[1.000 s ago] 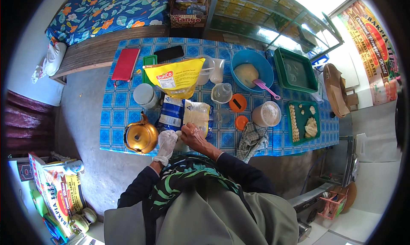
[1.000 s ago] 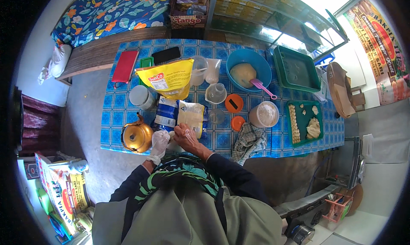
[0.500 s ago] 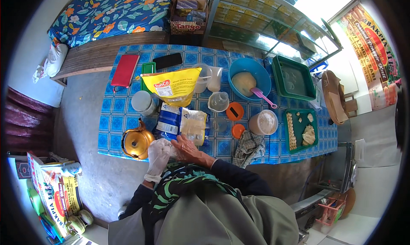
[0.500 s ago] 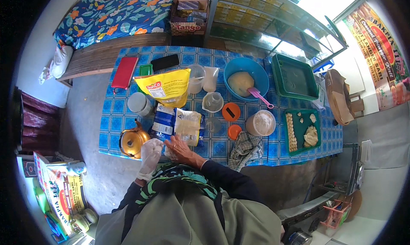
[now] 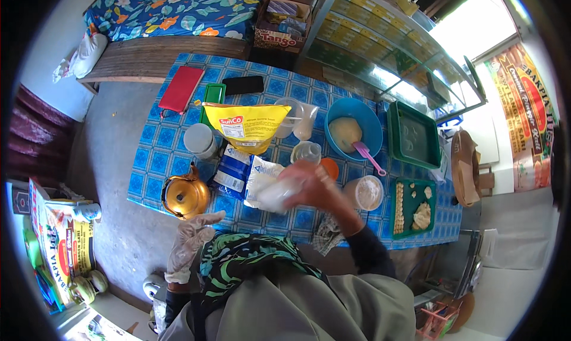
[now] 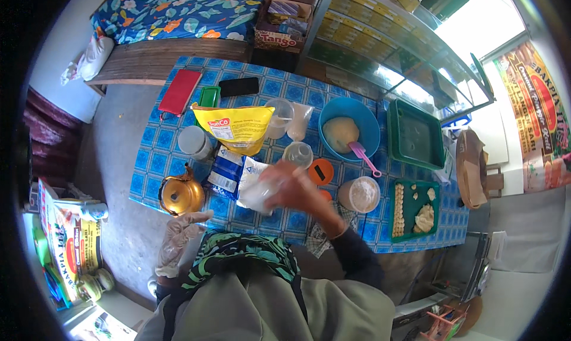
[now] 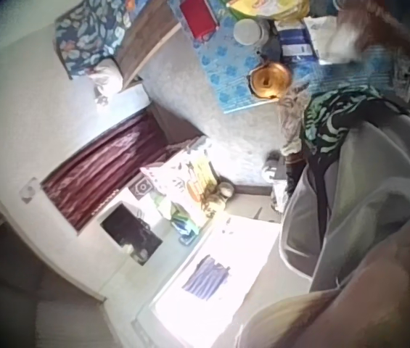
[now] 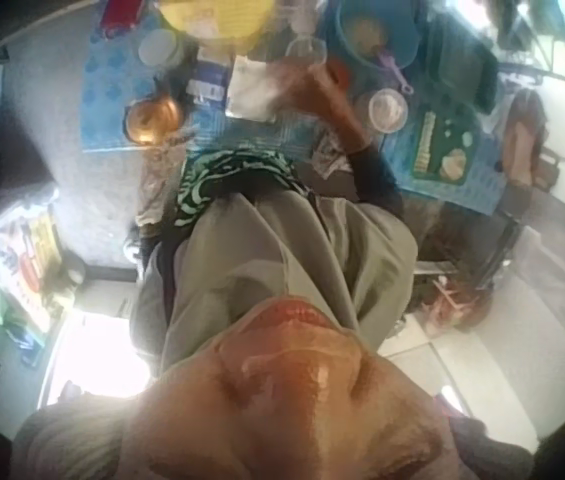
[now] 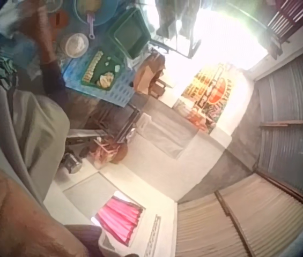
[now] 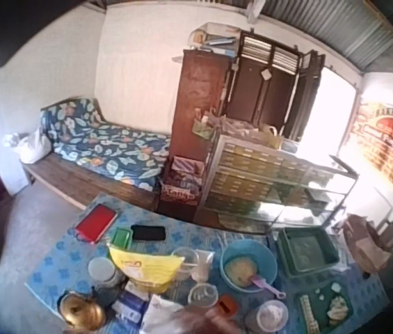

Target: The person pours hot water from a kettle into a container, adds ingredients from various packages including a bag of flour and a small plastic packet, and mixes them together in a bowl using a spoon and by hand.

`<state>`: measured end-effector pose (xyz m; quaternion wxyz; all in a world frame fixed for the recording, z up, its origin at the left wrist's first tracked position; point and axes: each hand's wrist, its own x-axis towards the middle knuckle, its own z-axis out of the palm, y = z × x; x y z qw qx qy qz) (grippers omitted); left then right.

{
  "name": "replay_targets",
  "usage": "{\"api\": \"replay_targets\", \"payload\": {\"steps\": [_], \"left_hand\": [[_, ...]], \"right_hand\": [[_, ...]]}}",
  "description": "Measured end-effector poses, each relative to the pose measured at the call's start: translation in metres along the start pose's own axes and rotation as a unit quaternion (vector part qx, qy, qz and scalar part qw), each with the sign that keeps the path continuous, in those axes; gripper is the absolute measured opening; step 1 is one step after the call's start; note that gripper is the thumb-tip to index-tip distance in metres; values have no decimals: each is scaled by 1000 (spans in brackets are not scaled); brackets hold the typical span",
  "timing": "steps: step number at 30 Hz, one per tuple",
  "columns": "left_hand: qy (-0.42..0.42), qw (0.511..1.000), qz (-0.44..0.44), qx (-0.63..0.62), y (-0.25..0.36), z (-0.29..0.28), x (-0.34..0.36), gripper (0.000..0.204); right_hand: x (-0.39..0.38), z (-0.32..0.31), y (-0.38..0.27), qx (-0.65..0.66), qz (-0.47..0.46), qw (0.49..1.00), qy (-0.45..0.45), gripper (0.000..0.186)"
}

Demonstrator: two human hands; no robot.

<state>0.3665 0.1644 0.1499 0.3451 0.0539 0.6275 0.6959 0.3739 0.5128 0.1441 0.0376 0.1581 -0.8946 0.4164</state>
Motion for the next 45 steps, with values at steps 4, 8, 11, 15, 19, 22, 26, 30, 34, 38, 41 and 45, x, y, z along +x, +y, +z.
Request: {"api": "replay_targets", "payload": {"steps": [4, 8, 11, 15, 19, 22, 26, 30, 34, 38, 41, 45], "left_hand": [[51, 999, -12, -10, -38, -11, -11, 58], [114, 984, -67, -119, -37, 12, -26, 43], [177, 983, -5, -54, -48, 14, -30, 41], [275, 952, 10, -131, -57, 8, -41, 40], [276, 955, 31, -104, -60, 10, -41, 43], [281, 952, 2, -121, -55, 22, -33, 43], [211, 970, -25, -119, -73, 13, -15, 47], [249, 959, -57, -122, -86, 12, -30, 46], [234, 964, -50, -115, -92, 2, -26, 45], [219, 971, -27, -92, -93, -6, -18, 38], [215, 972, -33, -94, -101, -12, -19, 38], [179, 979, -39, -93, -99, -17, -10, 38]], "right_hand": [[57, -84, 51, 114, 153, 963, 190, 49], [130, -109, 159, 49, 165, 948, 267, 46], [162, -101, 216, 146, 266, 921, 243, 44], [185, -90, 252, 261, 304, 861, 313, 37], [199, -72, 283, 464, 326, 734, 375, 35], [201, -42, 296, 384, 382, 771, 335, 37], [170, -31, 343, 339, 403, 820, 225, 30], [192, 0, 281, -195, 385, 902, -14, 53], [184, -12, 271, -296, 412, 862, -4, 52], [161, -36, 282, -225, 330, 913, 83, 48], [147, -29, 249, -160, 325, 920, 147, 48], [118, -2, 234, -200, 263, 936, 118, 27]]}}
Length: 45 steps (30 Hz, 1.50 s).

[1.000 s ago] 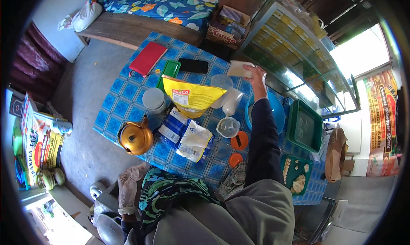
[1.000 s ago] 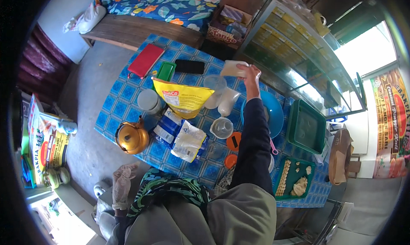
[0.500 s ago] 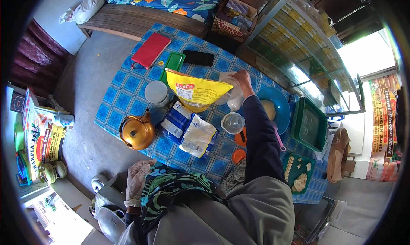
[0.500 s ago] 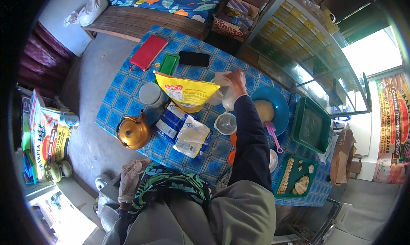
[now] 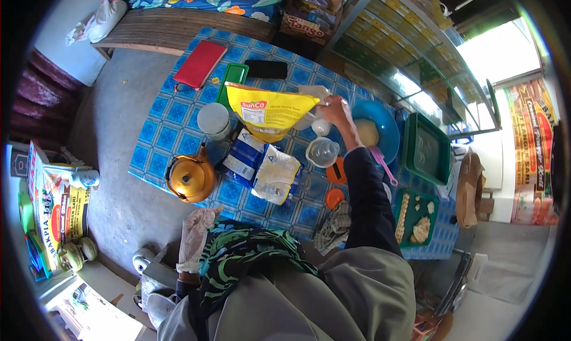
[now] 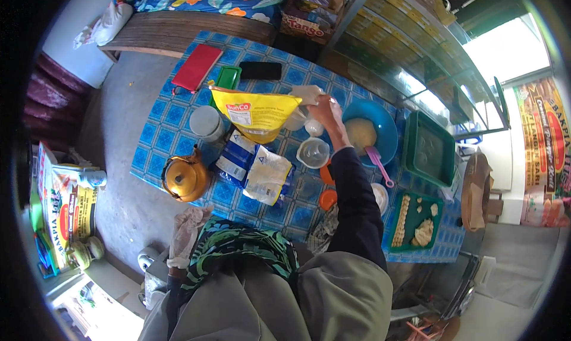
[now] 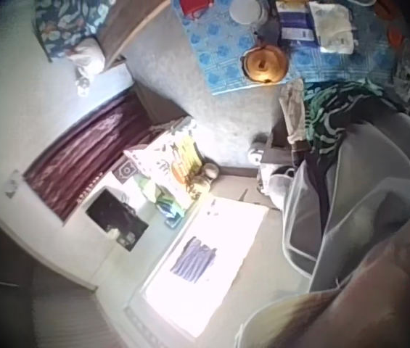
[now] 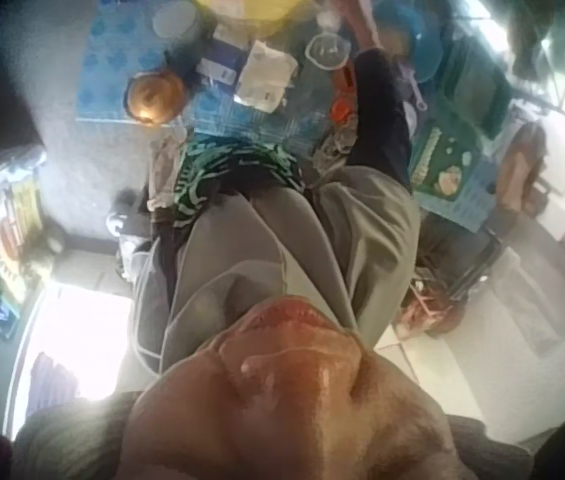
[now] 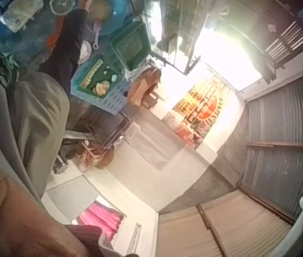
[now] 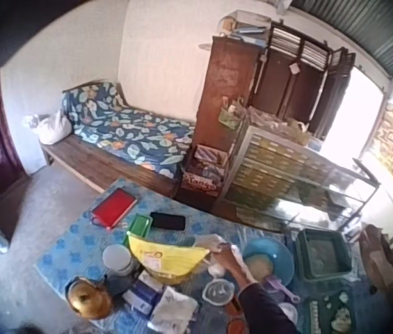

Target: The person pours hot water from a kettle into a container, adds ingredients from various packages including a bag of flour and a small plastic packet, and mixes them together in a bowl using a spoon and by hand.

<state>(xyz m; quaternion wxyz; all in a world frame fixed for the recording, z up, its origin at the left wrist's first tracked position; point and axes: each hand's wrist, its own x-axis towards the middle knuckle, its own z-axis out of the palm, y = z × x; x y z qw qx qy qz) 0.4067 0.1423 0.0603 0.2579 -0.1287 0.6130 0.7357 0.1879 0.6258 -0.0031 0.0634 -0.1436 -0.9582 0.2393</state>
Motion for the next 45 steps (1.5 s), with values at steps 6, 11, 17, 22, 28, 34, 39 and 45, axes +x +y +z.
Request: {"api": "replay_targets", "payload": {"steps": [6, 11, 17, 22, 28, 34, 39, 45], "left_hand": [[-96, 993, -5, 74, 27, 11, 12, 42], [-207, 977, -41, 18, 43, 20, 16, 69], [-369, 910, -105, -158, 27, 68, 80, 83], [-438, 815, -258, -277, 7, 126, 93, 82], [-413, 764, -356, -346, -7, 122, 80, 76], [-364, 806, -346, -314, -5, 112, 75, 74], [-382, 835, -295, -264, -1, 109, 78, 68], [-383, 876, -206, -211, 31, 112, 78, 64]], "right_hand": [[-4, -15, 31, 167, 32, 982, 87, 19], [-71, -123, 9, 42, -60, 975, 208, 18], [-196, -198, -98, 85, 129, 982, 107, 15], [-285, -141, -130, 314, 148, 938, 5, 18], [-341, -116, -180, 105, 86, 986, 92, 28], [-357, -112, -208, 42, 21, 960, 274, 29], [-373, -101, -214, -30, -25, 995, 97, 21], [-371, -95, -204, -85, -65, 993, 51, 22]]}}
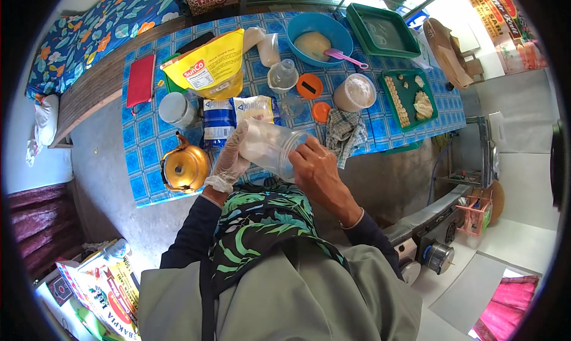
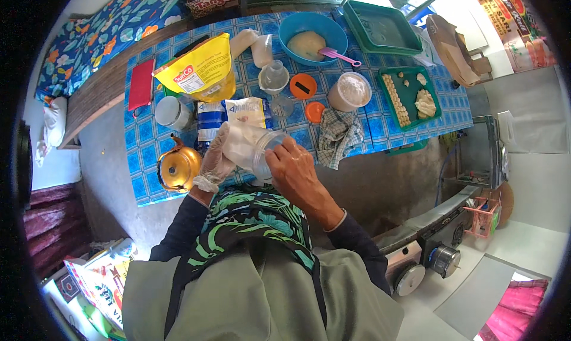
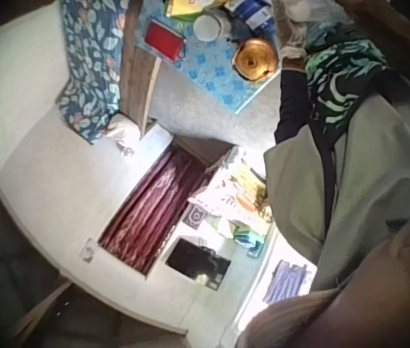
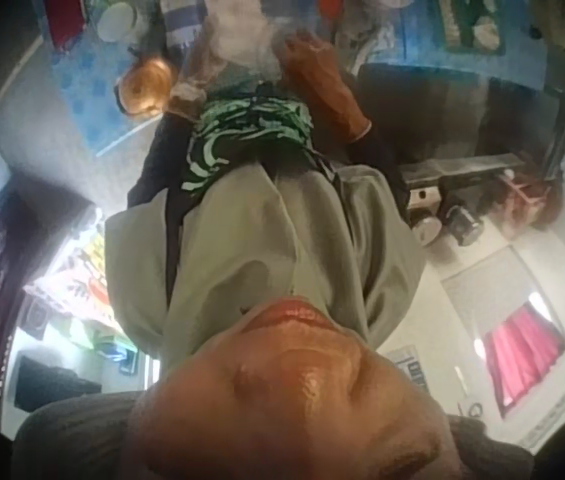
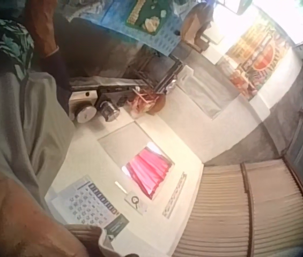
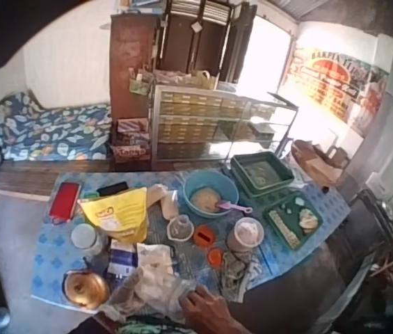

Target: The person pours hot water from a kettle into a container, adds ingredients from various packages including a bag of flour and a small plastic packet, and mixes them together in a bowl using a spoon and by hand.

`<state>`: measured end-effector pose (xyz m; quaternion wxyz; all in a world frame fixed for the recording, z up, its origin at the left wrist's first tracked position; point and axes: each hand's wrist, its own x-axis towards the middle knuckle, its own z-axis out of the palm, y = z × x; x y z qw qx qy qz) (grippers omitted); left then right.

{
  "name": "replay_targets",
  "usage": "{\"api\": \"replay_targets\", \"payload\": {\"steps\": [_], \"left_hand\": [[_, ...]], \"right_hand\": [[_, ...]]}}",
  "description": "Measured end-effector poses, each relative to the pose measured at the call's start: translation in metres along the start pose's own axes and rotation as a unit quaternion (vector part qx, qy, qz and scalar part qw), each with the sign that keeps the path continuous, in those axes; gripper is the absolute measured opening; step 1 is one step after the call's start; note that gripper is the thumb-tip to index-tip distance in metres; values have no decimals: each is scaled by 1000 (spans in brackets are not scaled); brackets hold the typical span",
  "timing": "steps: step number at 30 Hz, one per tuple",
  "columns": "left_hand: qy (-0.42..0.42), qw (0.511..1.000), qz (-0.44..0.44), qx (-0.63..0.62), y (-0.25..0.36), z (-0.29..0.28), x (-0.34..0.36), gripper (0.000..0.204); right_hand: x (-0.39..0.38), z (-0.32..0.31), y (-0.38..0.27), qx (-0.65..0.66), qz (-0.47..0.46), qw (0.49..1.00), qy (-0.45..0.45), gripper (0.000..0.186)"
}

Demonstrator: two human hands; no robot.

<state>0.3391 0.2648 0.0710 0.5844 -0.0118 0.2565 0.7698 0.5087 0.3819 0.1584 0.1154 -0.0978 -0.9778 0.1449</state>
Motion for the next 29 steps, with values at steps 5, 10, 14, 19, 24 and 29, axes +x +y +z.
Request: {"api": "replay_targets", "payload": {"steps": [5, 10, 14, 19, 24, 29], "left_hand": [[-81, 984, 121, 108, 23, 30, -15, 62], [-3, 984, 112, 138, 16, 20, -3, 59], [19, 979, 104, 176, 7, 19, -1, 57], [60, 963, 112, 237, 2, -3, 7, 60], [64, 978, 56, 191, -5, -13, 5, 61], [57, 993, 40, 97, -18, -21, 9, 71]], "right_hand": [[-3, -19, -7, -6, -69, 983, 172, 24], [-5, -3, 14, -36, -15, 985, 165, 24], [-11, 18, 31, -37, -46, 987, 149, 22], [-29, 39, 33, 326, 243, 913, -20, 11], [-26, 28, 49, 597, 405, 684, -113, 10], [-35, 30, 70, 683, 477, 535, -144, 9]]}}
